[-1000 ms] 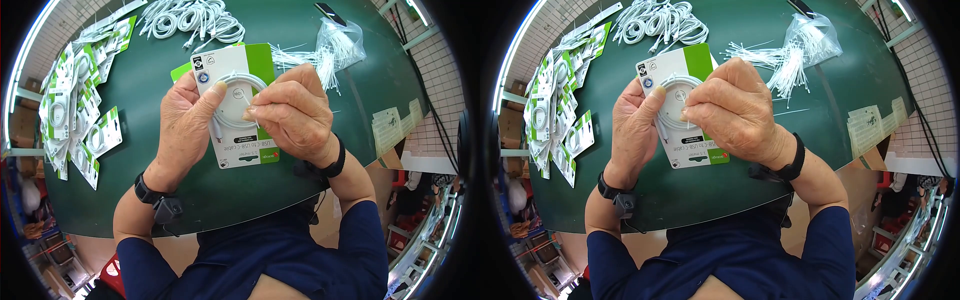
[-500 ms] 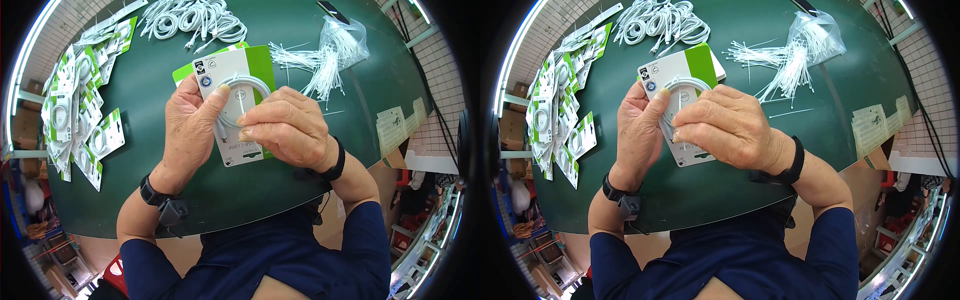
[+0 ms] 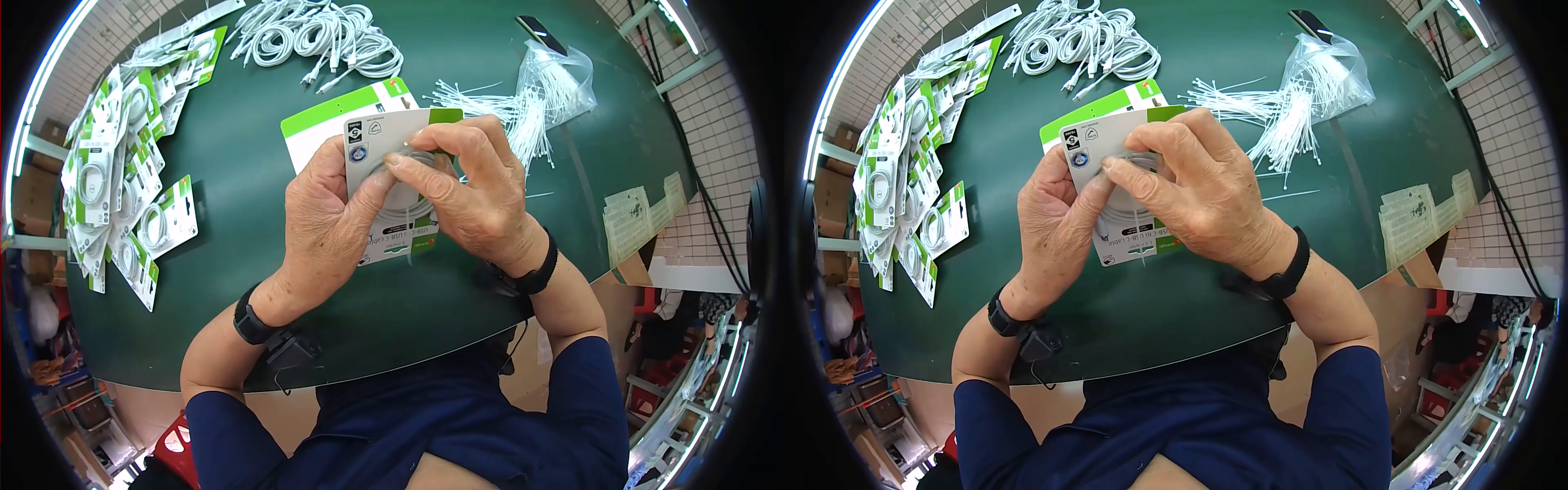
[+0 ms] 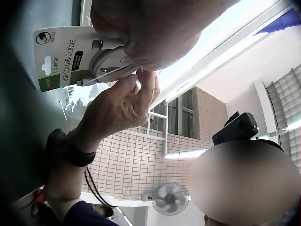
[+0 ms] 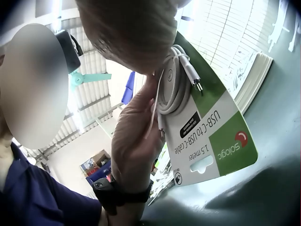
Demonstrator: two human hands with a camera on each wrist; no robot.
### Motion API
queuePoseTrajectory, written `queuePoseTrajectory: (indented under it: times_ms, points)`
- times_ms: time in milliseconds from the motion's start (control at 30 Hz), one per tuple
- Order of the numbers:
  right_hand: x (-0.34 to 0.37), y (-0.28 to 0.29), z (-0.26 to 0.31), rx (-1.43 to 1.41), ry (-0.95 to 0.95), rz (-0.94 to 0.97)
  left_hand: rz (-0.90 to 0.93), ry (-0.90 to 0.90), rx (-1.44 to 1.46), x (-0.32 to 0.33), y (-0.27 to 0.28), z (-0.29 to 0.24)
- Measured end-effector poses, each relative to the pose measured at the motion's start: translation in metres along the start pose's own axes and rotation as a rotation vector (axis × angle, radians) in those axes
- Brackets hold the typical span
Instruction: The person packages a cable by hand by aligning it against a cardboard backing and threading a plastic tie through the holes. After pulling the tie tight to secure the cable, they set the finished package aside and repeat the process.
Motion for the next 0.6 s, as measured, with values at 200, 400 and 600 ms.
queuePoseTrajectory:
  times_ms: [200, 400, 600]
  points:
    - [0.004, -0.002, -0.001, 0.01, -0.078, -0.019, -0.011, 0.016, -0.034, -0.001, 0.002, 0.003]
    - [0.001, -0.003, -0.001, 0.011, -0.117, -0.02, 0.007, 0.021, -0.104, 0.0, 0.003, 0.004]
    - [0.01, -0.008, -0.023, -0.04, -0.172, 0.023, -0.049, -0.046, -0.059, -0.009, 0.014, -0.025]
Point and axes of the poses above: each hand's wrist, its own x-axis away from the middle knuckle, its own y-axis out of the back of the hand, z = x × y, the point moved 5 cm from there along -x, towards the middle knuckle, and after that the axes turned 6 degrees about z, right-handed, at the moved point
